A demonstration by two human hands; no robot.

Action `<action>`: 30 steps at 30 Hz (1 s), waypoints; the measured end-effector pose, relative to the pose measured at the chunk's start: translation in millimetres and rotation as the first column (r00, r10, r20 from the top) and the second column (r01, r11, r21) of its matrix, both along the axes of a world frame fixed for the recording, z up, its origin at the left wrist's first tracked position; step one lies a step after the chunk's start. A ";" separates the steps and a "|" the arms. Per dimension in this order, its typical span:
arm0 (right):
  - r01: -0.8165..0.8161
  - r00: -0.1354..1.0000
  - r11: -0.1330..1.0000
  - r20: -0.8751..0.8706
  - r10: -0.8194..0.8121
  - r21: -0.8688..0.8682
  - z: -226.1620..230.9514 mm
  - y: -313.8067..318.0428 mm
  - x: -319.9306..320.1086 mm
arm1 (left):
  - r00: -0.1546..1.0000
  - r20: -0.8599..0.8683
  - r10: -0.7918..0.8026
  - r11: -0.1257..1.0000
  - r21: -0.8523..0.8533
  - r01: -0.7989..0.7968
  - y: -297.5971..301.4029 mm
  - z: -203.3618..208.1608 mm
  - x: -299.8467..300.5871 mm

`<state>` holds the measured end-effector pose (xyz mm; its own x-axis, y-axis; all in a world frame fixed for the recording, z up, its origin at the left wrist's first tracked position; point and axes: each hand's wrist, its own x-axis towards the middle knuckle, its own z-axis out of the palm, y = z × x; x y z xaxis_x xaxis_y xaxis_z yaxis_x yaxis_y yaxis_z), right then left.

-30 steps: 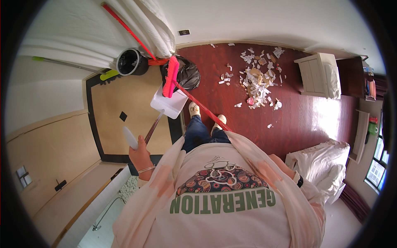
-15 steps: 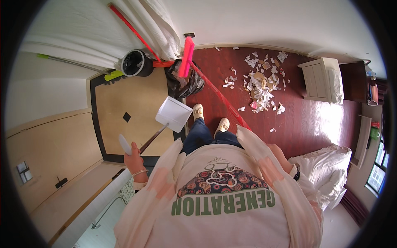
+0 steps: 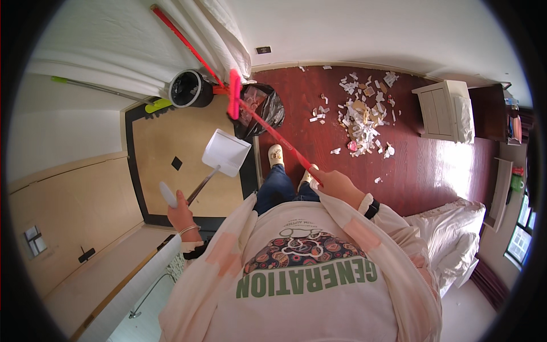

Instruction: Sweeping paper debris and trash into a dustpan and placing it into a black trash bag.

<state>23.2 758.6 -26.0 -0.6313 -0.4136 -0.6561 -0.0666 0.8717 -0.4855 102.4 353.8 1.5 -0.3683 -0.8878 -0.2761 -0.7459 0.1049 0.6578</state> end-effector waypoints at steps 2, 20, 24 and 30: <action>0.024 0.999 0.998 0.029 -0.022 -0.057 4.2 -2.7 5.1 | 0.999 -0.024 0.039 0.999 -0.015 -0.039 -3.1 3.1 3.4; 0.425 0.895 0.882 0.240 -0.376 -0.202 69.7 80.6 82.7 | 0.997 -0.076 -0.028 0.994 -0.104 0.020 -19.2 85.3 -0.6; 0.713 0.693 0.654 0.397 -0.602 -0.254 84.1 78.8 98.3 | 0.988 -0.141 -0.070 0.992 -0.110 0.055 -3.4 125.7 1.4; 0.880 0.471 0.335 0.527 -0.707 -0.336 71.9 80.5 105.4 | 0.957 -0.190 -0.218 0.969 -0.160 0.189 25.4 155.3 0.7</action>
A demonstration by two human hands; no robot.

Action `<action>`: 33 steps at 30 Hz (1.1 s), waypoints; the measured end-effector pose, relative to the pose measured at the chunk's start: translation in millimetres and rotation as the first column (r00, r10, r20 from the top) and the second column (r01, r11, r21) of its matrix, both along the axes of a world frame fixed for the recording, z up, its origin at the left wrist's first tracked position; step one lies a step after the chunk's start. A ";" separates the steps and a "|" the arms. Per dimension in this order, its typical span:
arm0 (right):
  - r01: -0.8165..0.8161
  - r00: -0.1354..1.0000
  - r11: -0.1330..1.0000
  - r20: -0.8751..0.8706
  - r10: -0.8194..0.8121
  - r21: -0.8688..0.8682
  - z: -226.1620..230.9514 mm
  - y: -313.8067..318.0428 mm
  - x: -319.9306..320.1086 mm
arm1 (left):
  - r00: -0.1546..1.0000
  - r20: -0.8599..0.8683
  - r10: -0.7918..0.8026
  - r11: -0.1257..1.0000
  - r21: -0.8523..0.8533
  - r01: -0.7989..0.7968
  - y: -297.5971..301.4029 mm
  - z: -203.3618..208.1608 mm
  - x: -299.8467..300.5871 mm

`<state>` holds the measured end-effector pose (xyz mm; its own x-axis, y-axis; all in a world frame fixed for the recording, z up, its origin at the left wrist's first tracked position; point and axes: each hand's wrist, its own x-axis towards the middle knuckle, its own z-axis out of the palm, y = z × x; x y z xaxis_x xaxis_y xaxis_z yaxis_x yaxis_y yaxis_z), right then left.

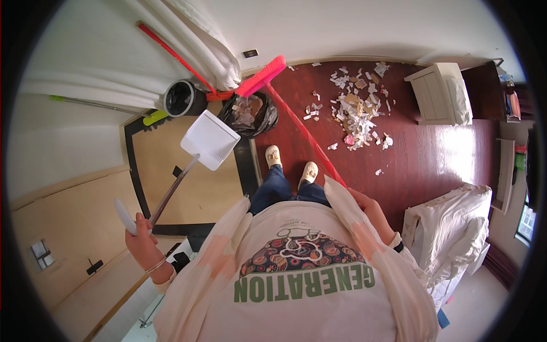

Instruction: Sweeping paper debris and trash into a dustpan and placing it into a black trash bag.

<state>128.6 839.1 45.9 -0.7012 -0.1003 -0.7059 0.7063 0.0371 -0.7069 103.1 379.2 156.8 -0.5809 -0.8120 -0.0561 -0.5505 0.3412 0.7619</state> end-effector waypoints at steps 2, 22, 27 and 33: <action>0.001 0.996 0.998 -0.087 0.005 0.063 -20.2 7.5 6.5 | 0.999 -0.021 -0.025 0.999 0.025 0.026 12.6 0.9 -1.6; -0.256 0.959 0.940 -0.064 0.276 0.225 -178.9 104.3 -95.9 | 0.979 -0.069 -0.194 0.907 0.369 0.205 153.2 -90.1 -34.1; -0.412 0.911 0.883 0.109 0.397 0.225 -189.9 140.7 -144.7 | 0.966 0.005 -0.260 0.881 0.410 0.235 165.9 -101.2 -64.4; -0.518 0.855 0.816 0.145 0.497 0.255 -145.9 182.7 -170.9 | 0.933 0.124 -0.336 0.863 0.438 0.252 170.1 -124.8 -116.9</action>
